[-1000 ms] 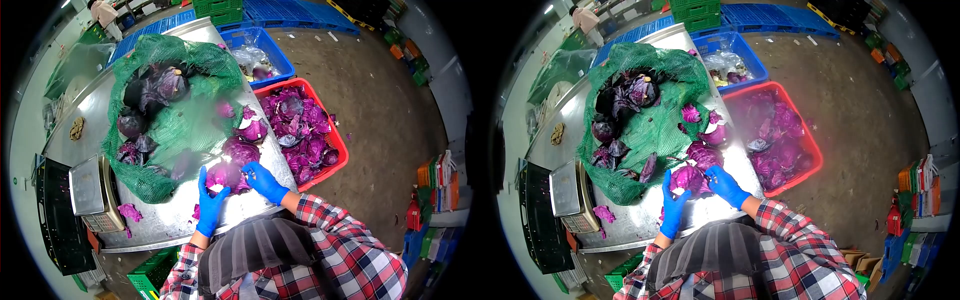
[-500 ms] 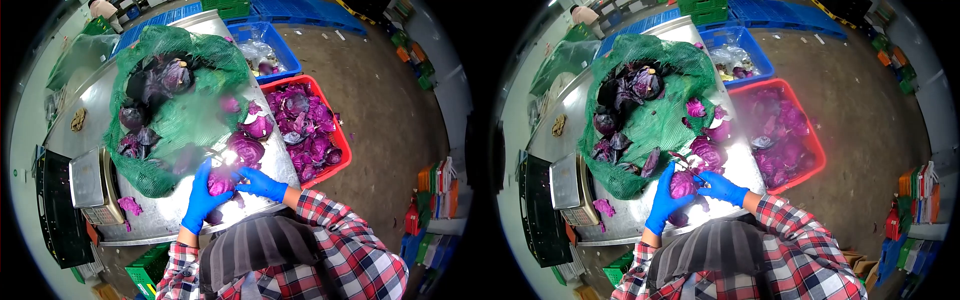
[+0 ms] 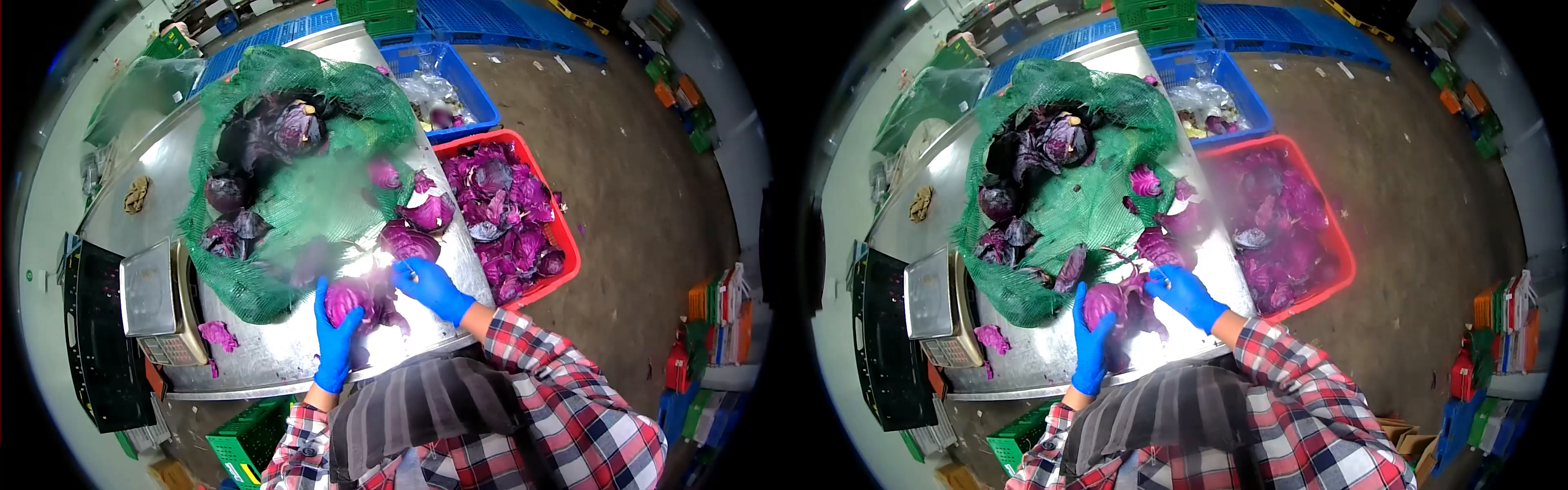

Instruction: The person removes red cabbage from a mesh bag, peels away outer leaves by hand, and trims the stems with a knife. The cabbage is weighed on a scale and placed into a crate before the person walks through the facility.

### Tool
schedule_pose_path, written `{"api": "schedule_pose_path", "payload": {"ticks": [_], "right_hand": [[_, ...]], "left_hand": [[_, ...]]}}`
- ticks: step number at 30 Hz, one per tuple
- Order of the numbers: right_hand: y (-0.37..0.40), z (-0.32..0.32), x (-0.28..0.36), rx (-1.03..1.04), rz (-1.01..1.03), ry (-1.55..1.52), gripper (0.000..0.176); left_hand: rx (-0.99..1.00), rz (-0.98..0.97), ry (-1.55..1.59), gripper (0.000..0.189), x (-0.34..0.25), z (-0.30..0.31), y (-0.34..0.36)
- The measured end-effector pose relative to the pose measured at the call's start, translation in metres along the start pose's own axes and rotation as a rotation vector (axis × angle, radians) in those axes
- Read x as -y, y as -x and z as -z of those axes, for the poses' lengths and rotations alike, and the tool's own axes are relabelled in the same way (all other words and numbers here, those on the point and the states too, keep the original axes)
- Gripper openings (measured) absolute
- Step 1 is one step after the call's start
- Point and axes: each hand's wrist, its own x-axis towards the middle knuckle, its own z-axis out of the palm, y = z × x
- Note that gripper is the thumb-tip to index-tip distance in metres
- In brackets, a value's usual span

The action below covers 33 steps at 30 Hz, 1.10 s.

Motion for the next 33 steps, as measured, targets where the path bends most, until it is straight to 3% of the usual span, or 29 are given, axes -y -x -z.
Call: {"api": "schedule_pose_path", "payload": {"ticks": [1,2,3,5,11,13,15,17,18,19,22,25,26,28,29,30,33], "right_hand": [[0.008,-0.004,0.013,-0.027,0.047,-0.010,0.042],[0.013,-0.008,0.021,-0.029,0.312,0.146,0.069],[0.025,-0.009,0.045,-0.011,0.259,0.322,0.072],[0.027,-0.015,0.045,-0.150,0.378,0.387,0.061],[0.022,0.004,0.043,-0.029,0.269,0.282,0.032],[0.017,0.011,0.041,-0.032,0.231,-0.121,0.024],[0.022,0.036,0.054,0.004,-0.148,-0.437,0.020],[0.010,0.056,0.033,-0.026,-0.180,-0.537,0.022],[0.008,0.063,0.034,-0.043,-0.161,-0.365,0.031],[0.002,0.061,0.031,-0.126,0.065,-0.095,0.049],[0.022,0.037,0.065,-0.063,0.358,0.123,0.075],[0.032,0.023,0.082,0.214,0.461,0.227,0.069],[0.027,0.019,0.073,0.155,0.614,0.173,0.054],[0.024,0.030,0.075,0.228,0.182,-0.141,0.044],[0.023,0.037,0.076,0.261,-0.037,-0.298,0.039],[0.015,0.038,0.063,0.168,-0.106,-0.265,0.031],[-0.016,0.042,-0.031,-0.132,-0.024,-0.367,0.038]], "left_hand": [[-0.079,0.053,0.151,0.084,0.003,-0.007,0.001],[-0.124,0.070,0.228,0.078,0.005,-0.014,0.001],[-0.136,0.062,0.307,0.077,-0.002,-0.024,0.003],[-0.169,-0.010,0.242,0.077,-0.015,-0.041,0.006],[-0.131,-0.033,0.265,0.075,-0.009,-0.037,0.005],[-0.011,0.019,0.432,0.076,-0.003,-0.024,0.002],[0.104,0.059,0.529,0.078,-0.002,-0.009,0.002],[0.220,0.097,0.556,0.080,-0.005,0.003,0.006],[0.245,0.054,0.474,0.086,-0.014,0.002,0.007],[0.251,0.055,0.412,0.087,-0.015,0.002,0.009],[0.266,0.051,0.220,0.096,-0.016,-0.001,0.005],[0.324,0.030,0.091,0.095,-0.031,-0.004,0.007],[0.378,0.041,0.131,0.095,-0.033,-0.002,0.006],[0.481,0.065,0.211,0.093,-0.036,0.007,0.004],[0.469,0.168,0.374,0.092,-0.028,0.011,0.006],[0.452,0.269,0.537,0.091,-0.012,0.017,0.010],[0.407,0.422,1.056,0.088,-0.001,0.005,0.015]]}}
